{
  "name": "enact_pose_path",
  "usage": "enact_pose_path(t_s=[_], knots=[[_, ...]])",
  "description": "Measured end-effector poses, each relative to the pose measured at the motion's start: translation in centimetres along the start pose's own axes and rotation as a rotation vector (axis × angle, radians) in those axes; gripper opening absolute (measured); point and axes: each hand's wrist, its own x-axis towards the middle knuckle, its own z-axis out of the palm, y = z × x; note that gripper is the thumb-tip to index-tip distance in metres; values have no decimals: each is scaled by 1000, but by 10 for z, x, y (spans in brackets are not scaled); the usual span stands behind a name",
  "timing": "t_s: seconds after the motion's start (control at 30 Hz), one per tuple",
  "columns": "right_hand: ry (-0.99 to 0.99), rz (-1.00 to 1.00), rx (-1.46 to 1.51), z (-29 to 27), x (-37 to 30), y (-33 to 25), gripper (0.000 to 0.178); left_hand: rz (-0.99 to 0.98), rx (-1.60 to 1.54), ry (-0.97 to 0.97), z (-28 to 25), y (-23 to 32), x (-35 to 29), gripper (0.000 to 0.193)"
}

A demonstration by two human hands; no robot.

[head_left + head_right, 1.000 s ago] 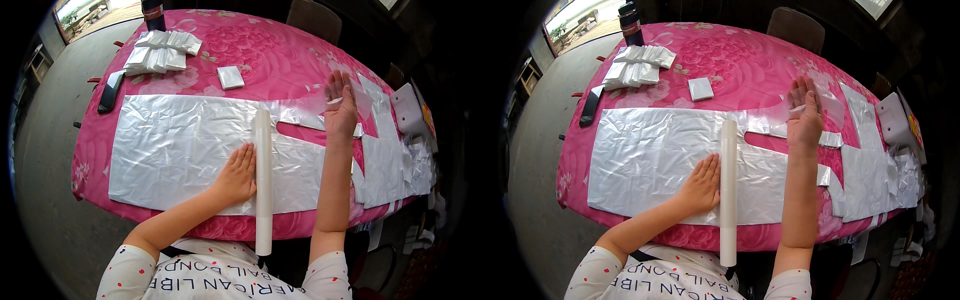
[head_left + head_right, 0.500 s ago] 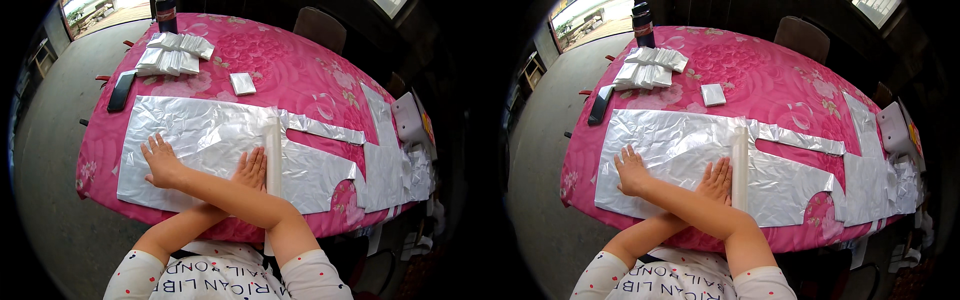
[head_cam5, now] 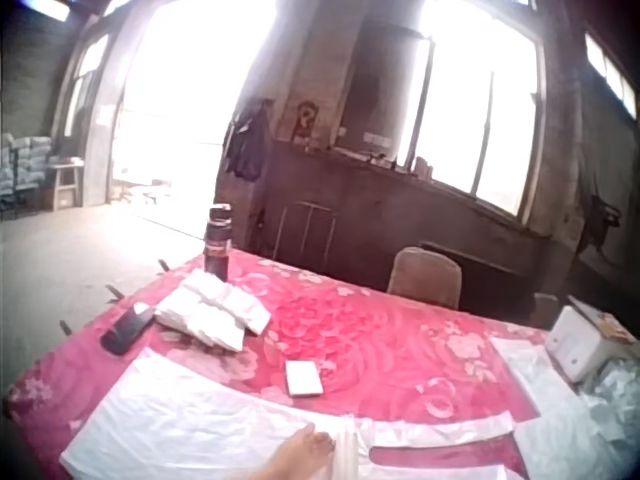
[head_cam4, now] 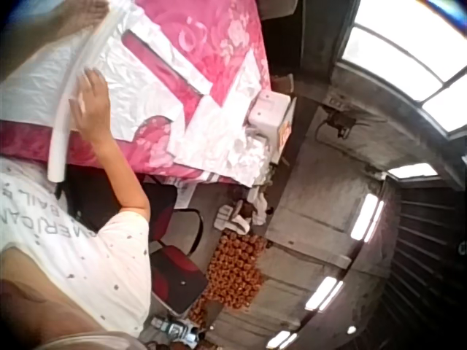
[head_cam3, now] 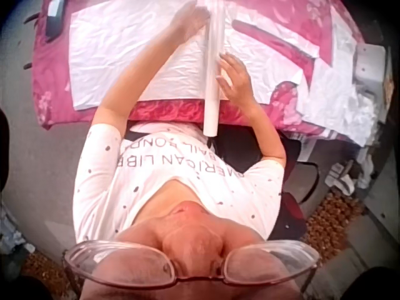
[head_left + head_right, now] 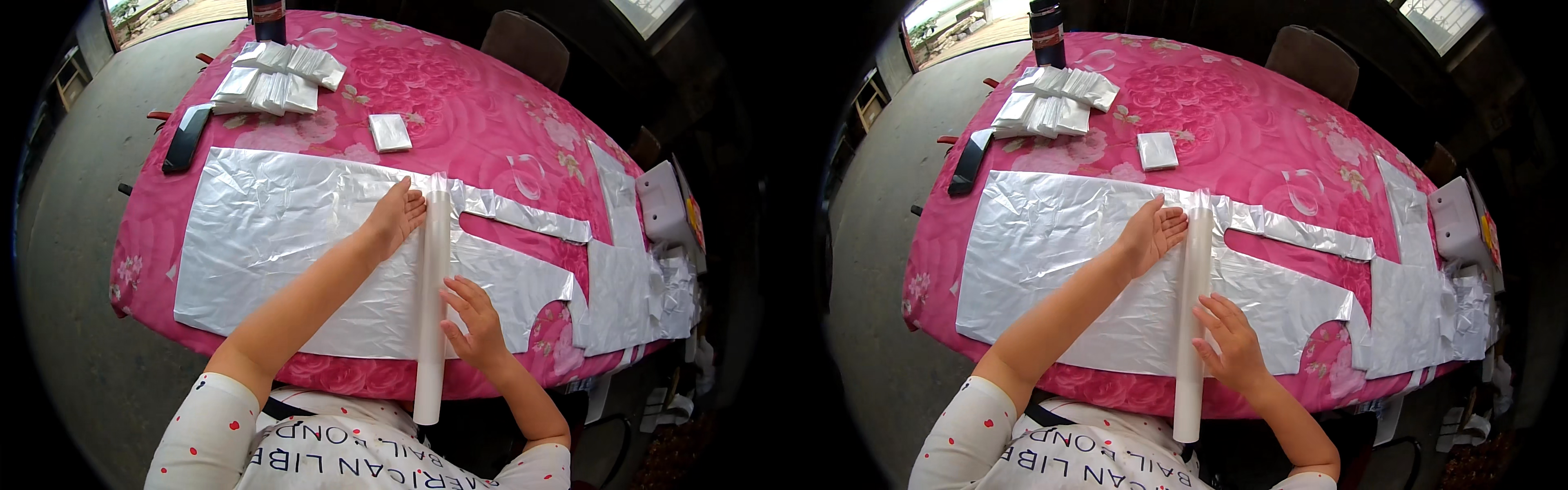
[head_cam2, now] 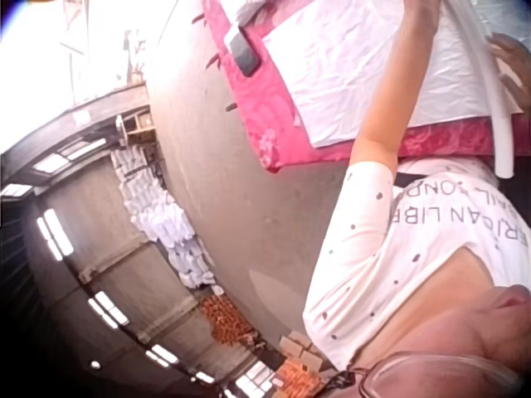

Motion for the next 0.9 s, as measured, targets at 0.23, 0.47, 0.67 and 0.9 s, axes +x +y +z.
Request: enact_pose_path(t_s=[0.23, 0.47, 0.67, 0.9], knots=[[-227, -134, -56, -9, -8, 19, 53, -182, -9, 67, -11, 13, 10, 51], [-270, -272, -91, 40, 37, -15, 56, 79, 374, 51, -48, 47, -50, 36], [-801, -320, 721, 51, 113, -138, 50, 194, 500, 156, -135, 88, -163, 37], [-341, -512, 67, 111, 166, -107, 47, 215, 664, 375, -198, 81, -286, 29]])
